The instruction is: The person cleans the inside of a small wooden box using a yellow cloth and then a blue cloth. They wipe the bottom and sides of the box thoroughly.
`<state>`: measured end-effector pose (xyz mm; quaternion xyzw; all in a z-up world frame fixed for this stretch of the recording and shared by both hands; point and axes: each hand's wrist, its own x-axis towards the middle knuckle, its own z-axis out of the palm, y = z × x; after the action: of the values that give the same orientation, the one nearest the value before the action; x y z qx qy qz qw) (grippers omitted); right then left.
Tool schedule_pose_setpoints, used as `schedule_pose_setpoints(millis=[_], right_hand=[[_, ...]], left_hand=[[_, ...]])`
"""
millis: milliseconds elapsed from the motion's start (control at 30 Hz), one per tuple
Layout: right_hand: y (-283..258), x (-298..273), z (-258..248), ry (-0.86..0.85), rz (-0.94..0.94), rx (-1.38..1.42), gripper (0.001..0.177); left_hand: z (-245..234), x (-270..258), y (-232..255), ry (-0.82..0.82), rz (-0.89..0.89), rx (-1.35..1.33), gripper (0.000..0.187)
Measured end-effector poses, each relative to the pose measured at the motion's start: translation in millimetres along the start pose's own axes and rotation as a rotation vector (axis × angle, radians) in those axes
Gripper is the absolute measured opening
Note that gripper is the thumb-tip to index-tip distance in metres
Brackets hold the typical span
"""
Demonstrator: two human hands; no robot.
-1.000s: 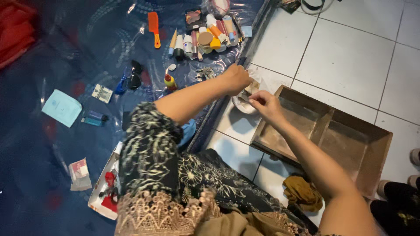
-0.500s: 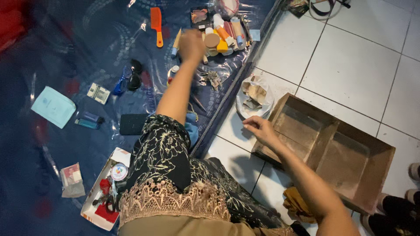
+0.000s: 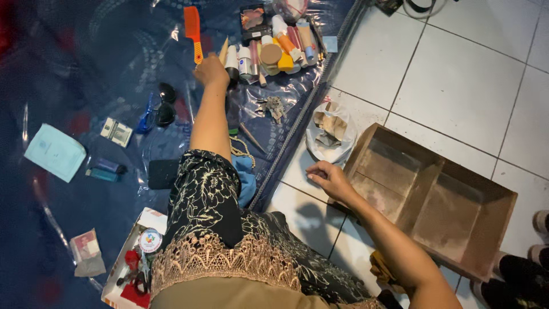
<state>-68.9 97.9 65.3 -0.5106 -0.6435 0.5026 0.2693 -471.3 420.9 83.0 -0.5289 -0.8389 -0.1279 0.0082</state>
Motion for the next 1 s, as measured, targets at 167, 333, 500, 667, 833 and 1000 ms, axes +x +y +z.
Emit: schedule_pose_setpoints(millis=[167,333,500,667,833,1000], right_hand=[[-10,-12,-10,0.069,-0.071,-0.037,0.027],[-33,-23,-31,0.163,0.091,0.165,0.015],[-56,-45,-61,0.355,-0.08,0.133,0.017],[-111,-47,-99,0.431,-0.271,0.375,0.017],[-194,-70,-126,0.476,-0.586,0.578,0.029],[-206,-71,-127,0.395,-0.968,0.145,0.076]], left_hand=[[-21,-12,9,0.207,0.101,0.082,0.023],[-78,-43,53,0.588,0.511,-0.018,0.006],[-178,-139,150,0.523,1.064,-0.411,0.01],[-297,-293,181,0.167,1.375,-0.517,0.015],[-359,-385,156,-0.068,1.26,-0.791,0.064],[-311,-392,172,-0.754,0.311,-1.802,0.073]])
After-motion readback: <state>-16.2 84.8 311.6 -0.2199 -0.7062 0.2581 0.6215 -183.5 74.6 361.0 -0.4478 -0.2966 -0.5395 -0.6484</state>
